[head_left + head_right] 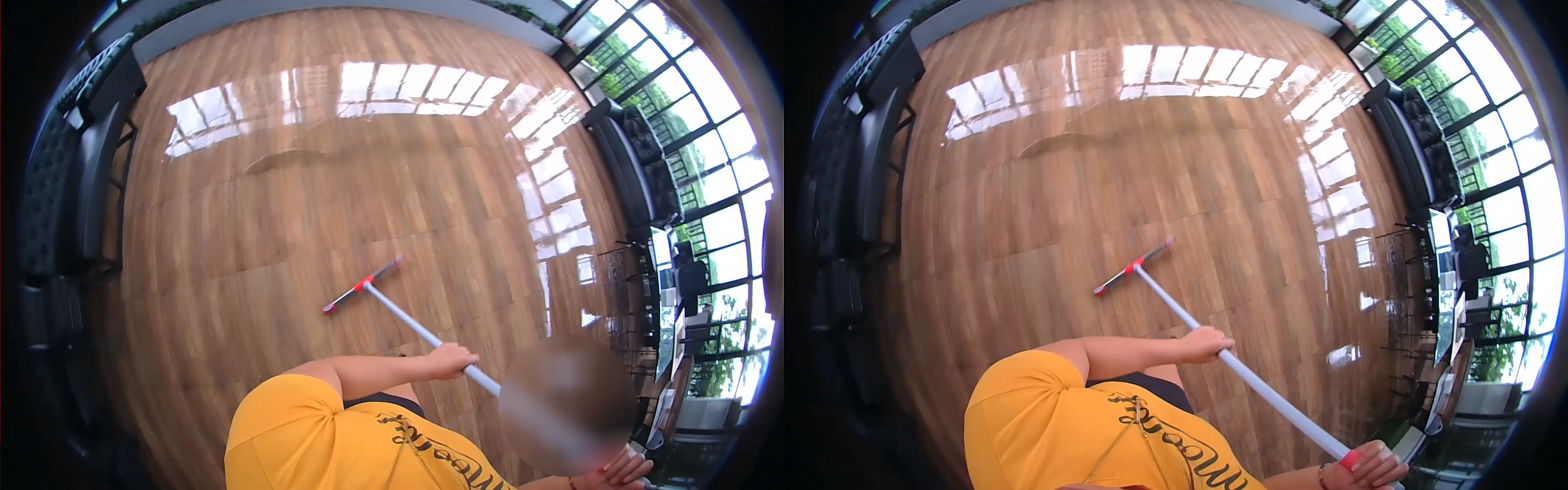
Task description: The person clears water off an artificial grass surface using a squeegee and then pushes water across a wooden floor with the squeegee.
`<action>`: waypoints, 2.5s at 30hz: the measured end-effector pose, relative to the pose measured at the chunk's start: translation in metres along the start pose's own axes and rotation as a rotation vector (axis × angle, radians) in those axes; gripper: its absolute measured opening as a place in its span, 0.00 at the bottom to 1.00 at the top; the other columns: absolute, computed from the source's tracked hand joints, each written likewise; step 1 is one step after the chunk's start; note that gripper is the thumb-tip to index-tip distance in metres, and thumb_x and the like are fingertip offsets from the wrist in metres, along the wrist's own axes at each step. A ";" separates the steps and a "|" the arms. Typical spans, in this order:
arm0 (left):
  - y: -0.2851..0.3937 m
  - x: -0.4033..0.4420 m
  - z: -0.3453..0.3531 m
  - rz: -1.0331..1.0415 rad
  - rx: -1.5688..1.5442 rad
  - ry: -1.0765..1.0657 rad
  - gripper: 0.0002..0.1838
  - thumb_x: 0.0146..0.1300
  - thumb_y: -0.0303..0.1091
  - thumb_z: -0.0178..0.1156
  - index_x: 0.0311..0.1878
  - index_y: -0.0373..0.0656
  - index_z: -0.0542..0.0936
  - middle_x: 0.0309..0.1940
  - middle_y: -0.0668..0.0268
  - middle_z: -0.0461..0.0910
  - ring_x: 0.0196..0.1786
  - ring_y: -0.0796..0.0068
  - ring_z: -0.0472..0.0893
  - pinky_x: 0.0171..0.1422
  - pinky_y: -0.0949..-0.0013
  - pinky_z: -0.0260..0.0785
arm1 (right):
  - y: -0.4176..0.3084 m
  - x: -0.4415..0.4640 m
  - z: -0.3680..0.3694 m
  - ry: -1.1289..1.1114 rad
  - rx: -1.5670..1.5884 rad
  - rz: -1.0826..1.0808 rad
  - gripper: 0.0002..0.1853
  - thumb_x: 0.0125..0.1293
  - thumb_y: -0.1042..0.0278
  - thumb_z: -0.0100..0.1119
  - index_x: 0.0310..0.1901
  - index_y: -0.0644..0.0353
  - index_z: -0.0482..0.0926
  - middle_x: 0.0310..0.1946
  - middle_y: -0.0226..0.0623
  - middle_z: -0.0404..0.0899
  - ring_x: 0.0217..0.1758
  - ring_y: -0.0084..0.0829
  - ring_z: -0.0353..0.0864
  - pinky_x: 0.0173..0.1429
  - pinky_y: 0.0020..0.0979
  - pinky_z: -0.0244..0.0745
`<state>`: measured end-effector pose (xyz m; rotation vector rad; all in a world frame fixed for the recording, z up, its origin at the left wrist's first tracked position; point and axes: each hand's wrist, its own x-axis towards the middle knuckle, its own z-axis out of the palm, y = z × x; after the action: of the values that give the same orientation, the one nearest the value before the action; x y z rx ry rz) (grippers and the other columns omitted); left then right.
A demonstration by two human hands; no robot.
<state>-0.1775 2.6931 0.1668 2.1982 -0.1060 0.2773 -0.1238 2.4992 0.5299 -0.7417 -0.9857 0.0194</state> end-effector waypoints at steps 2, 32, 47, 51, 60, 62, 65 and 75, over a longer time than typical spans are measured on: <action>-0.006 0.016 0.009 0.031 -0.060 -0.080 0.09 0.51 0.32 0.60 0.38 0.51 0.76 0.24 0.62 0.79 0.33 0.56 0.81 0.34 0.52 0.72 | 0.006 -0.001 -0.017 0.122 -0.141 -0.030 0.23 0.71 0.44 0.42 0.25 0.53 0.64 0.13 0.23 0.62 0.13 0.18 0.60 0.20 0.22 0.62; -0.147 0.149 -0.073 -0.370 0.189 0.419 0.09 0.54 0.36 0.61 0.21 0.49 0.74 0.20 0.64 0.75 0.30 0.59 0.78 0.33 0.56 0.68 | 0.263 0.151 -0.141 -0.088 0.230 0.098 0.21 0.63 0.60 0.61 0.17 0.49 0.62 0.08 0.18 0.64 0.09 0.13 0.63 0.17 0.17 0.56; -0.233 -0.129 -0.038 -0.432 0.373 0.044 0.12 0.48 0.26 0.65 0.35 0.41 0.73 0.39 0.49 0.73 0.46 0.45 0.72 0.50 0.54 0.67 | 0.140 -0.230 -0.034 0.178 0.025 0.434 0.10 0.67 0.74 0.52 0.26 0.60 0.68 0.24 0.33 0.71 0.33 0.30 0.74 0.50 0.39 0.70; -0.206 -0.203 -0.030 -0.431 0.474 -0.054 0.10 0.51 0.26 0.63 0.36 0.43 0.73 0.40 0.52 0.74 0.49 0.47 0.73 0.53 0.54 0.67 | 0.073 -0.298 0.015 0.045 -0.037 0.552 0.08 0.66 0.77 0.55 0.29 0.62 0.70 0.30 0.34 0.73 0.41 0.32 0.74 0.56 0.41 0.68; -0.043 -0.301 0.011 -0.370 0.489 -0.158 0.15 0.48 0.34 0.69 0.38 0.46 0.75 0.37 0.59 0.77 0.48 0.54 0.74 0.56 0.48 0.62 | -0.093 -0.343 0.060 0.030 -0.011 0.555 0.09 0.66 0.71 0.59 0.29 0.60 0.71 0.32 0.34 0.75 0.43 0.30 0.75 0.55 0.38 0.69; -0.015 -0.312 0.037 -0.265 0.514 -0.122 0.15 0.48 0.34 0.69 0.37 0.45 0.75 0.36 0.59 0.77 0.48 0.54 0.74 0.58 0.48 0.61 | -0.128 -0.351 0.057 0.073 0.021 0.489 0.09 0.65 0.71 0.60 0.29 0.60 0.71 0.31 0.34 0.75 0.42 0.30 0.76 0.53 0.37 0.70; 0.067 -0.340 0.073 -0.073 0.445 -0.082 0.14 0.47 0.33 0.68 0.35 0.43 0.73 0.35 0.58 0.76 0.47 0.53 0.74 0.63 0.45 0.57 | -0.197 -0.376 0.058 0.276 0.097 0.358 0.10 0.61 0.69 0.63 0.29 0.59 0.70 0.27 0.36 0.74 0.36 0.32 0.76 0.44 0.36 0.73; 0.323 -0.425 0.247 0.191 -0.135 -0.445 0.12 0.54 0.40 0.65 0.36 0.48 0.75 0.31 0.61 0.78 0.40 0.53 0.79 0.41 0.54 0.71 | -0.516 -0.468 0.087 0.568 -0.101 0.036 0.19 0.69 0.53 0.54 0.24 0.49 0.62 0.16 0.19 0.56 0.16 0.11 0.54 0.18 0.16 0.51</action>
<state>-0.6071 2.2920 0.1755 2.0830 -0.5652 -0.1176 -0.6160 1.9994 0.5057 -0.7983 -0.4333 -0.2020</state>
